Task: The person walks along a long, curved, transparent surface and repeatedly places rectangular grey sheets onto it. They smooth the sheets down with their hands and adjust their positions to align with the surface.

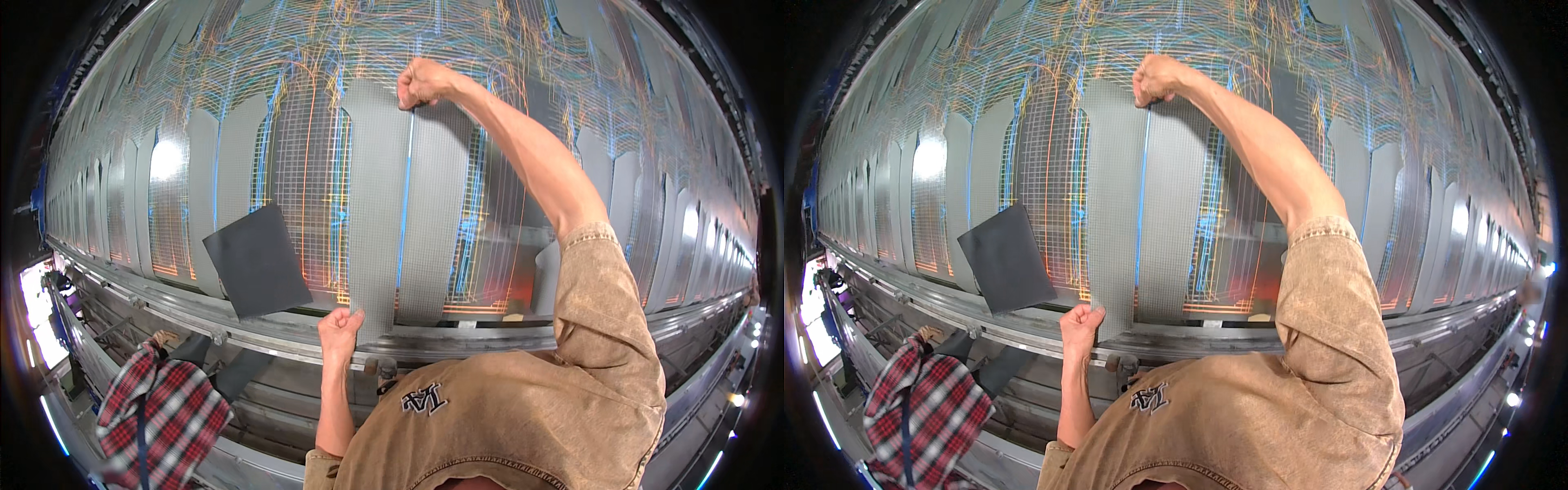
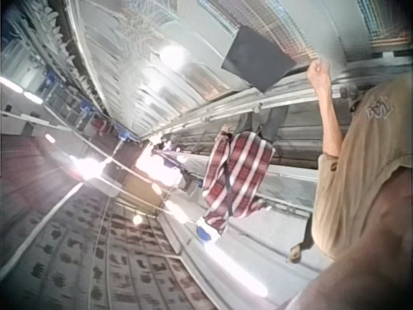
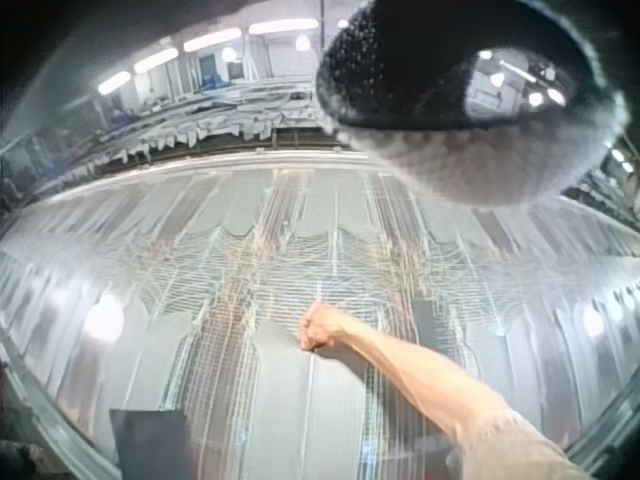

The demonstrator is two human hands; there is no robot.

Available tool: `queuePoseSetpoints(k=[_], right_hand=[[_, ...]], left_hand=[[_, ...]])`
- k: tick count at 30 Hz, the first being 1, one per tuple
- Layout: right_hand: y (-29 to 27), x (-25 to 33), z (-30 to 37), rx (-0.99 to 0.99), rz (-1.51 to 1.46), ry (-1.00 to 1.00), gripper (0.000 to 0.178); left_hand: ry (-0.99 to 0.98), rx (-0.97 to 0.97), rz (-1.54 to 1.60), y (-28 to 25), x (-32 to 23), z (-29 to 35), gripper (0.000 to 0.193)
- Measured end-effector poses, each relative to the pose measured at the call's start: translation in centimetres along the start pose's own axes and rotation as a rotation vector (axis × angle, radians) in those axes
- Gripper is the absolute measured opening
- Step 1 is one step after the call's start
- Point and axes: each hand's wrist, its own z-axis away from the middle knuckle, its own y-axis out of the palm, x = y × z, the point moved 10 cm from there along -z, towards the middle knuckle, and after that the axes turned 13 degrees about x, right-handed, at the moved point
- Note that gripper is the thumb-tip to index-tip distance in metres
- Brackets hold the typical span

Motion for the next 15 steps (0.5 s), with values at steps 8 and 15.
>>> queuePoseSetpoints(k=[8,15], right_hand=[[-0.1,0.1,-0.1,0.018,0.008,0.054,0.01],[-0.7,0.2,0.8,-0.017,-0.083,0.065,0.006]], left_hand=[[-0.034,-0.006,0.037,0.1,0.3,0.0,0.007],[-0.005,0.0,0.048,-0.1,0.7,-0.1,0.007]])
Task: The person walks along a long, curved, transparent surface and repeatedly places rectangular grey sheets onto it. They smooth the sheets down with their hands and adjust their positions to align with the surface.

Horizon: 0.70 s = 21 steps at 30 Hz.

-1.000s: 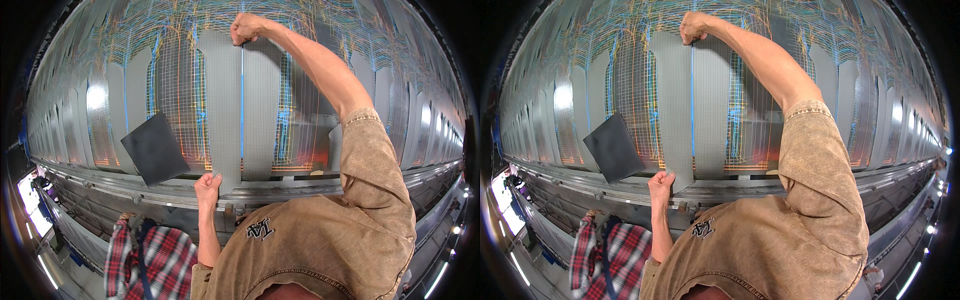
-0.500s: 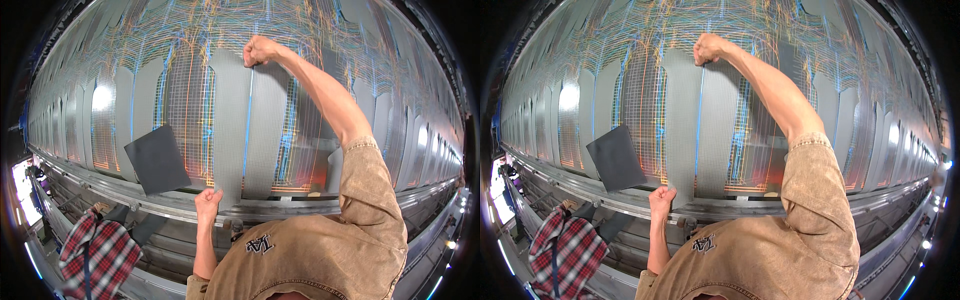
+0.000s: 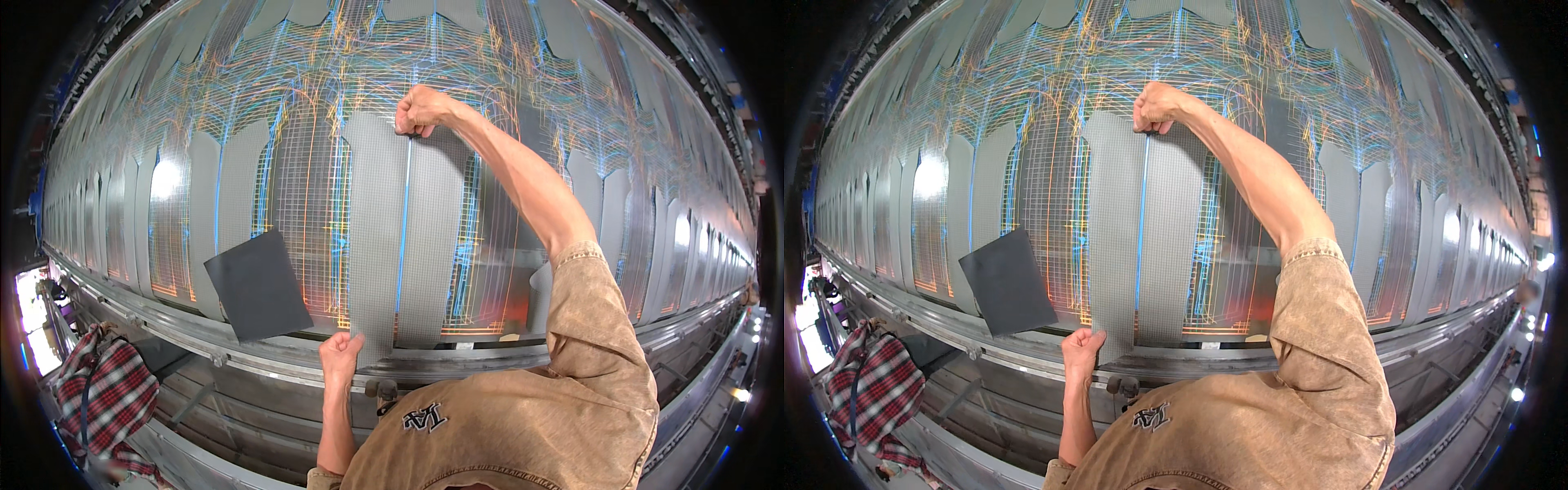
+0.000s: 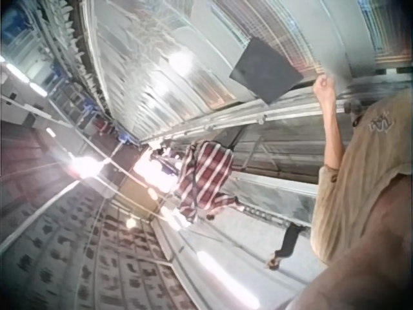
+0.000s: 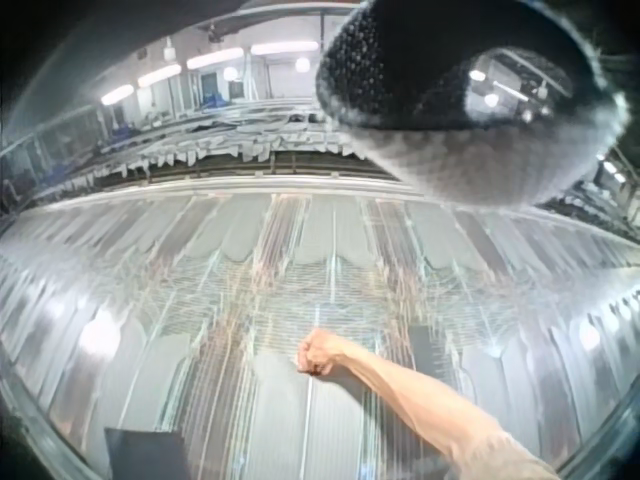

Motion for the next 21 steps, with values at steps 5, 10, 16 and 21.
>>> queuePoseSetpoints(k=[5,10,16,21], right_hand=[[-1.9,-0.7,1.6,-0.158,-0.308,-0.104,0.006],[-3.6,0.2,8.5,-0.656,-0.17,-0.322,0.021],[8.5,0.6,14.7,-0.824,0.491,-0.502,0.043],[18.4,1.0,11.6,-0.384,0.78,-0.334,0.073]], left_hand=[[-0.02,-0.005,0.003,-0.1,0.1,0.0,0.009],[-0.035,-0.012,-0.022,-0.2,0.2,0.0,0.01],[-0.025,-0.002,-0.016,0.3,-0.6,0.2,0.007],[-0.01,-0.02,-0.036,-0.2,-0.1,0.3,0.006]])
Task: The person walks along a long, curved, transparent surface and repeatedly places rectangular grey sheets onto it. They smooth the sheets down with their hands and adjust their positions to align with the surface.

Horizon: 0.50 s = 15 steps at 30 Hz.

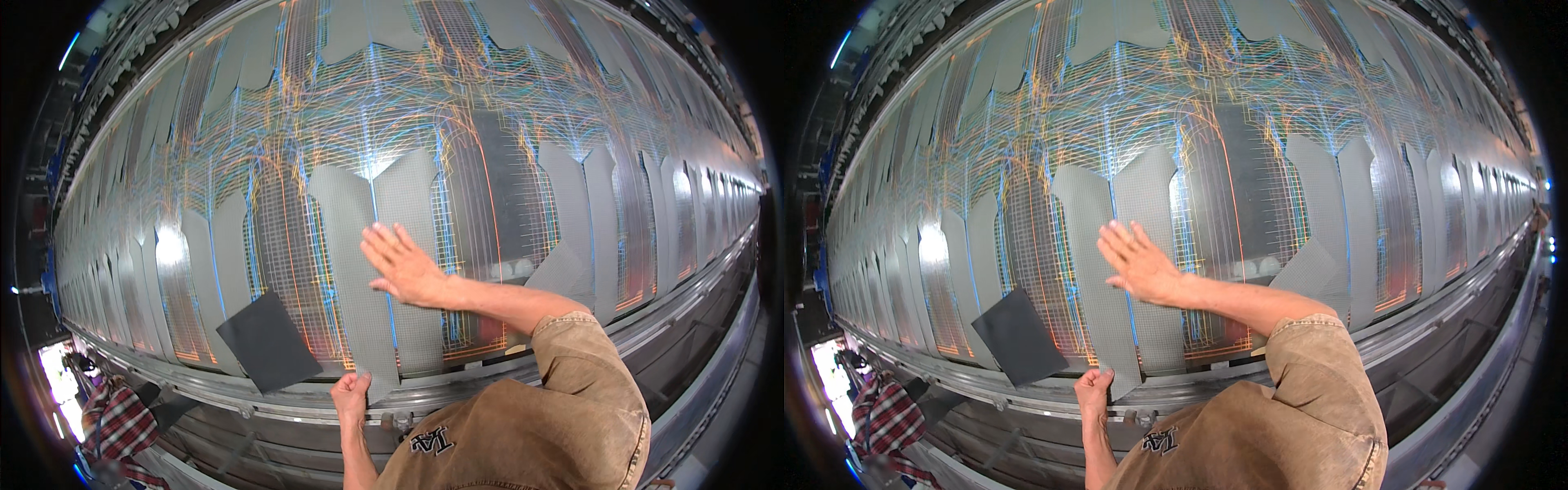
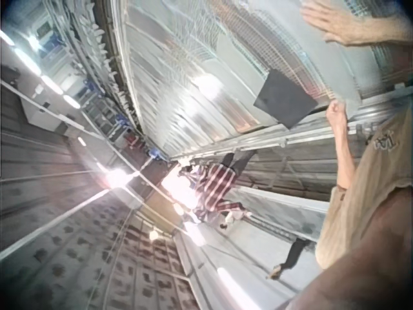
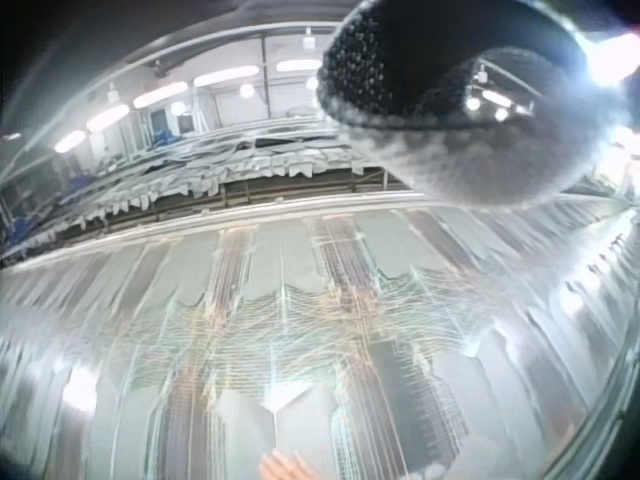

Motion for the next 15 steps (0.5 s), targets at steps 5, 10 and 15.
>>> queuePoseSetpoints(k=[5,10,15], right_hand=[[-0.2,0.2,-0.7,-0.174,-0.119,-0.033,0.073],[-1.6,-1.2,-2.2,-0.165,-0.095,0.014,0.075],[-0.7,-2.5,-4.0,-0.092,0.062,-0.017,0.08]], left_hand=[[0.008,-0.009,-0.008,0.1,-0.3,0.0,0.007],[-0.021,-0.028,0.001,-0.2,0.2,0.2,0.007],[-0.019,-0.015,0.023,0.0,0.1,0.3,0.006]])
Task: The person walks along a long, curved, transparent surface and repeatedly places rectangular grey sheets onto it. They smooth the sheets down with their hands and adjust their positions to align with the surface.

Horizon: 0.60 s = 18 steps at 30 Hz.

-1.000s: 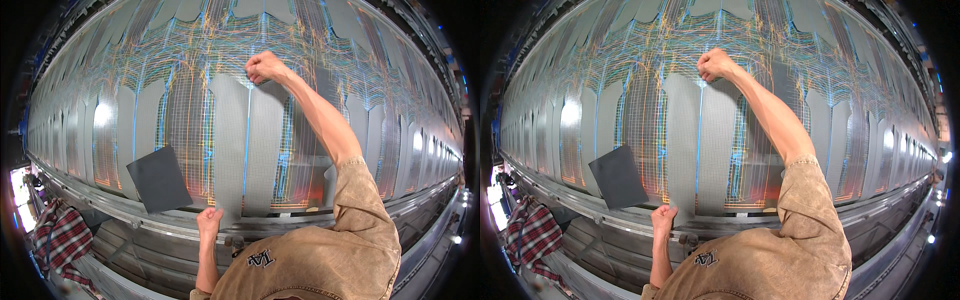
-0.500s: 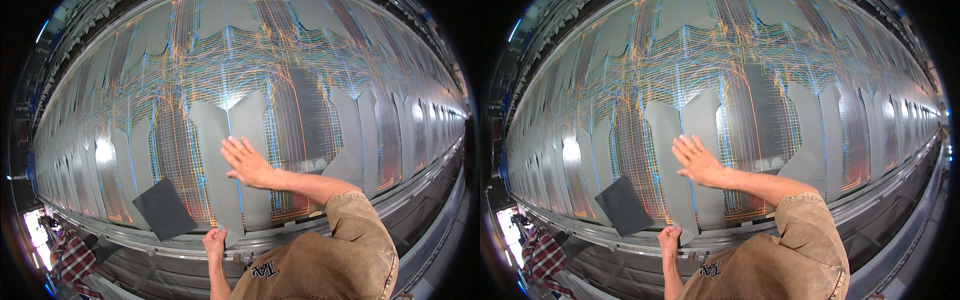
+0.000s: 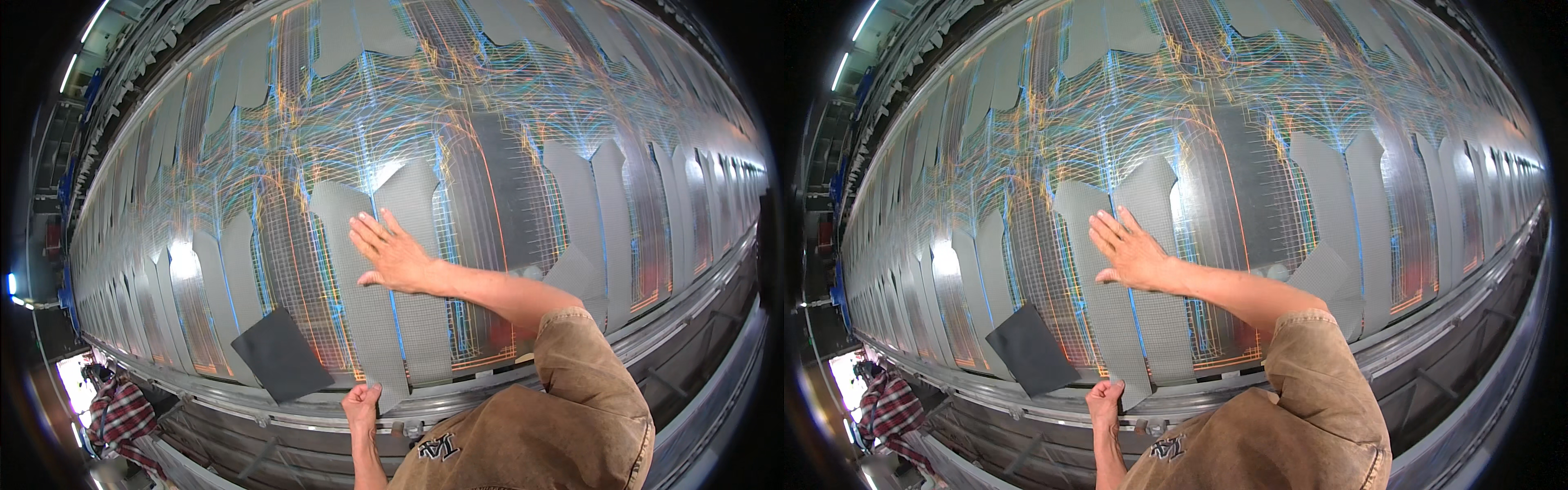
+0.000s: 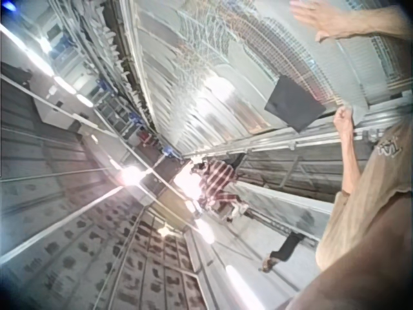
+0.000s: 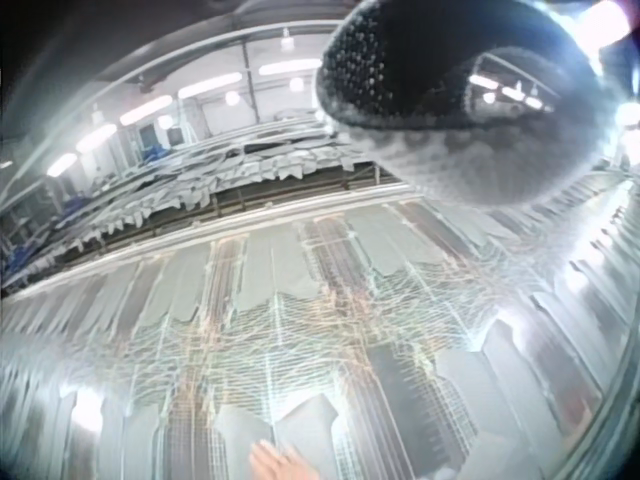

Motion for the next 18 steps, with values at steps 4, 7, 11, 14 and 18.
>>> queuePoseSetpoints(k=[4,7,11,14,18], right_hand=[[-1.2,-2.4,-1.4,0.069,0.069,0.016,0.08],[-2.7,-5.0,-2.4,0.005,0.056,0.064,0.081],[-1.4,-1.0,-1.9,0.24,0.228,0.077,0.086],[2.0,3.9,-0.7,0.26,0.092,-0.147,0.09],[0.2,1.2,-4.9,0.111,0.08,-0.045,0.089]], left_hand=[[0.008,-0.003,-0.005,-0.2,0.1,-0.1,0.006],[0.018,0.0,-0.006,-0.1,0.1,-0.4,0.007],[-0.001,0.008,-0.008,-0.2,0.4,-0.5,0.009],[0.006,-0.001,0.01,-0.1,0.3,-0.2,0.01],[0.013,-0.007,-0.076,0.1,-0.7,0.4,0.011]])
